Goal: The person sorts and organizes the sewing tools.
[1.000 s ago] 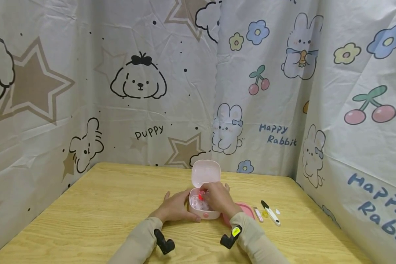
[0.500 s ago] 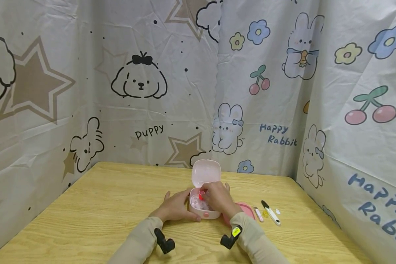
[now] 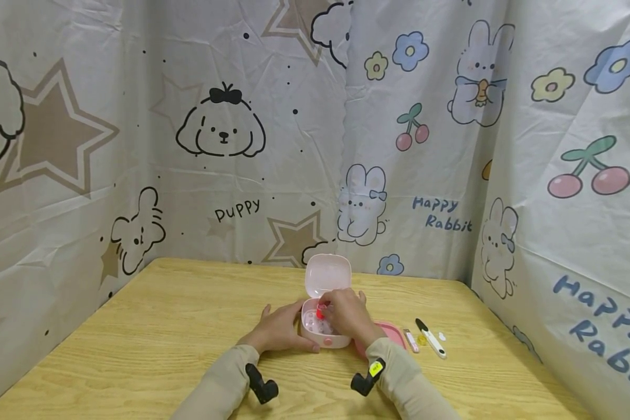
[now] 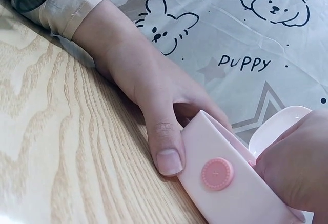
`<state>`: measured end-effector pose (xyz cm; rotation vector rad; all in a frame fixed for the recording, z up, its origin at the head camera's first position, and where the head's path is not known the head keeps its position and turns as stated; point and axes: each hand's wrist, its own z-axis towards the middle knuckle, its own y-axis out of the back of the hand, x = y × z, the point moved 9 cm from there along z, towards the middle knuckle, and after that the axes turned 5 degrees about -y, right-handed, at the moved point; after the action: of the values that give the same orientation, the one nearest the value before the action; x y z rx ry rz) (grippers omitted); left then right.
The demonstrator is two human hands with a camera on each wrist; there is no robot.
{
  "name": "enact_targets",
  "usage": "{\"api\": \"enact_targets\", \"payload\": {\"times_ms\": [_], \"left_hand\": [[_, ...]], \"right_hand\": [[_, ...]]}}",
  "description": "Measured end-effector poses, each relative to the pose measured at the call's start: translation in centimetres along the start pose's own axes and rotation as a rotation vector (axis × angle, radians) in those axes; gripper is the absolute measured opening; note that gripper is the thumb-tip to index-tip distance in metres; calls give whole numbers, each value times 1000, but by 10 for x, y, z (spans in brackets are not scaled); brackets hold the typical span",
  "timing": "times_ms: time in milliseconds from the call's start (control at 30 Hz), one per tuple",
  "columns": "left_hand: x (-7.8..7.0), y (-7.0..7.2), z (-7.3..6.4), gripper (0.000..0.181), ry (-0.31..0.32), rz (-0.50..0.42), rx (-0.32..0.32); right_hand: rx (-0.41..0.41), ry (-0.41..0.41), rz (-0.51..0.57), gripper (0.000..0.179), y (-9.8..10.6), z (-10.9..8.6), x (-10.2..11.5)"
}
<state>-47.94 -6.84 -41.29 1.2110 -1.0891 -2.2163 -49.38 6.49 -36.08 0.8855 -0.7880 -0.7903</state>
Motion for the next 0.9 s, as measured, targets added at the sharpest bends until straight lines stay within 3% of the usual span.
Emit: {"api": "enact_targets", "payload": {"times_ms": [267,633,900], "left_hand": [[1,-1,-1,116,14,-12,-1],[1,-2,-1,114,-28,-2,-22],[0,-1,0,114,-5,-2,-8]], "right_hand": [[-22,-16,-3,7,0,0,-1],[-12,-35,-12,6,0,-1,-1],[-17,-27,-41,5,2,-1,1]]}}
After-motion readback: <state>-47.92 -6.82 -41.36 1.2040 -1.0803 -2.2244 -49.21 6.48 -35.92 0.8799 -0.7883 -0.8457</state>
